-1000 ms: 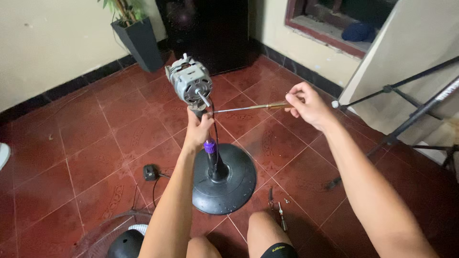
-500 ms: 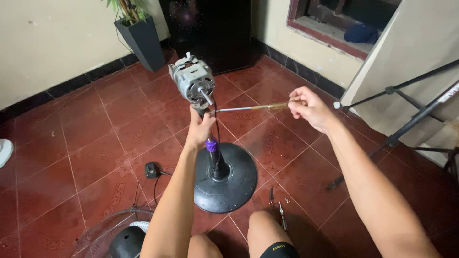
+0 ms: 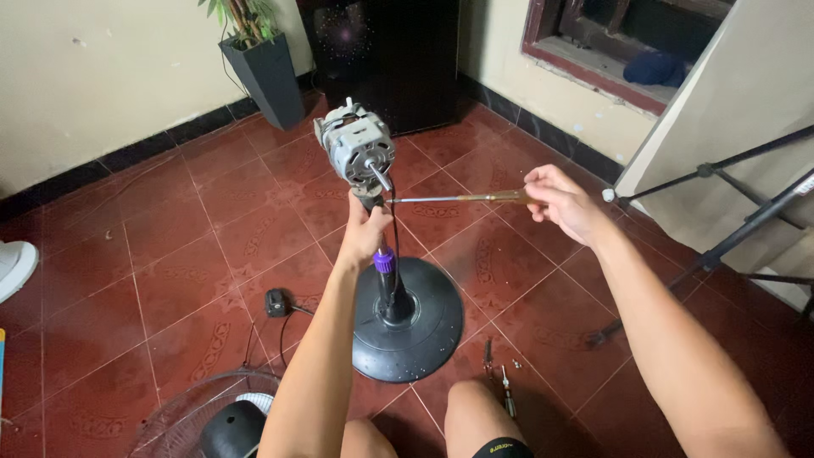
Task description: The person assembles an electric fan by attaching the motor to the stand, securing it with a screwdriver, and fitting the rear housing. They handle the fan motor, stand, and housing components on a tiled floor.
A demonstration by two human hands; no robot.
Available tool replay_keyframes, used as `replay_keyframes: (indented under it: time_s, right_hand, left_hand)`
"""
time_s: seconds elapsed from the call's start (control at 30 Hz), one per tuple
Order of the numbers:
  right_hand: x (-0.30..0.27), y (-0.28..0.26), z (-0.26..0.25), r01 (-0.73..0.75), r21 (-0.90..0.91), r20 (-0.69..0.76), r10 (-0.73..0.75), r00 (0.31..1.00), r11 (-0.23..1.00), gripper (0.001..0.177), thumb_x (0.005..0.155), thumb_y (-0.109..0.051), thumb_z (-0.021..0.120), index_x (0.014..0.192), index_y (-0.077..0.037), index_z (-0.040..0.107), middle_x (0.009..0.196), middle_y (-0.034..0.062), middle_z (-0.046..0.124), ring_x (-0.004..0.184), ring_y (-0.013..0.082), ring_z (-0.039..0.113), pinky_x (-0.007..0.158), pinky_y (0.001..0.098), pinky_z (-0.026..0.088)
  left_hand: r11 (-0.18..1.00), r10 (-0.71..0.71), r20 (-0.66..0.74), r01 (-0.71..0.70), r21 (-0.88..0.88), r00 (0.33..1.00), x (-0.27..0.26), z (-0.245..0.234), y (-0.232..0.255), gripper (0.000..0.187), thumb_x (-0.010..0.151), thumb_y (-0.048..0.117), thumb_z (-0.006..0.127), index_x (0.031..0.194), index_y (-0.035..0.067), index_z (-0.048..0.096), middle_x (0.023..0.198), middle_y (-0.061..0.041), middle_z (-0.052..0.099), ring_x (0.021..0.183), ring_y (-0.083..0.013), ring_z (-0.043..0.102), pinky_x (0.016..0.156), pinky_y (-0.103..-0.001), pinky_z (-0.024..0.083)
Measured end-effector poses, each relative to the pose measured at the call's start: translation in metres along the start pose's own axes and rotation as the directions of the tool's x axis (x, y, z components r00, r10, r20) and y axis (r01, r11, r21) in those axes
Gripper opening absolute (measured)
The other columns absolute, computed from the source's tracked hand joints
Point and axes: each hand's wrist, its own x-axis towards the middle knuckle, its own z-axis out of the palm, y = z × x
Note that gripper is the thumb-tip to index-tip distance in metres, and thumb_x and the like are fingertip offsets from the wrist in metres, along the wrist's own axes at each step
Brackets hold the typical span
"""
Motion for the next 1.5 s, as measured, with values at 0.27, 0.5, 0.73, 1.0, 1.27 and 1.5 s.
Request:
replay_keyframes:
  time_s: [0.27,0.5,0.73,1.0,1.27,1.5]
  right_hand:
    - [0.002,-0.004,0.000,-0.008,-0.099,-0.031,0.005,1.000,0.995,0.030,0.101,-0.020,0.056,0.125,-0.003,0.049,0.095,0.0080,0.055,0.073,0.0111,0.053,0.061,0.0261,0.046]
    - [0.002,0.007,-0.006,-0.138,-0.200,-0.118,0.116,0.986,0.970,0.031,0.108,-0.033,0.047,0.124,-0.007,0.051,0.082,0.0175,0.056,0.056,0.0179,0.047,0.054,0.0325,0.041]
    - [0.002,0.009,-0.003,-0.009,-0.112,-0.081,0.000,0.997,0.994,0.026,0.104,-0.016,0.055,0.125,-0.006,0.045,0.093,0.0112,0.057,0.061,0.0152,0.054,0.076,0.0298,0.054]
    - [-0.005,-0.002,0.011,-0.171,-0.188,-0.178,0.138,0.974,0.967,0.021,0.103,-0.023,0.054,0.117,-0.008,0.048,0.080,0.0115,0.061,0.060,0.0179,0.054,0.057,0.0347,0.047]
    - [-0.006,0.004,0.008,-0.055,-0.178,-0.151,0.028,0.988,0.983,0.019,0.105,-0.021,0.054,0.117,-0.007,0.049,0.088,0.0127,0.057,0.066,0.0158,0.050,0.057,0.0318,0.042]
    - [-0.004,0.011,-0.002,0.097,-0.025,0.024,-0.096,0.995,0.995,0.026,0.096,-0.008,0.061,0.119,-0.007,0.050,0.102,0.0075,0.052,0.078,0.0097,0.054,0.065,0.0279,0.045]
  left_hand:
    - [0.999,-0.002,-0.013,0.002,0.042,1.000,0.002,-0.002,0.001,0.055,0.088,-0.007,0.056,0.135,0.013,0.037,0.100,0.001,0.049,0.085,-0.0082,0.049,0.072,-0.025,0.046]
    - [1.000,-0.029,-0.031,0.029,0.005,0.999,-0.003,0.001,0.003,0.058,0.086,-0.006,0.056,0.137,0.014,0.037,0.104,0.002,0.049,0.084,-0.0081,0.049,0.072,-0.025,0.045]
    - [0.999,-0.045,-0.022,0.045,-0.010,0.999,-0.002,-0.001,0.001,0.059,0.085,-0.007,0.056,0.137,0.014,0.037,0.099,0.002,0.048,0.082,-0.0087,0.047,0.069,-0.025,0.043]
    - [1.000,-0.022,-0.011,0.021,-0.020,1.000,-0.005,0.001,0.003,0.055,0.087,-0.007,0.055,0.135,0.013,0.037,0.098,0.001,0.048,0.083,-0.0087,0.048,0.073,-0.025,0.045]
    - [0.999,0.047,0.007,-0.047,-0.005,0.999,-0.003,0.000,-0.002,0.055,0.087,-0.008,0.054,0.135,0.012,0.038,0.104,0.001,0.049,0.089,-0.0089,0.049,0.079,-0.025,0.046]
    - [0.999,-0.037,-0.012,0.036,-0.025,0.999,-0.003,-0.001,-0.004,0.055,0.087,-0.008,0.054,0.135,0.013,0.039,0.099,0.000,0.049,0.083,-0.0096,0.048,0.072,-0.026,0.044]
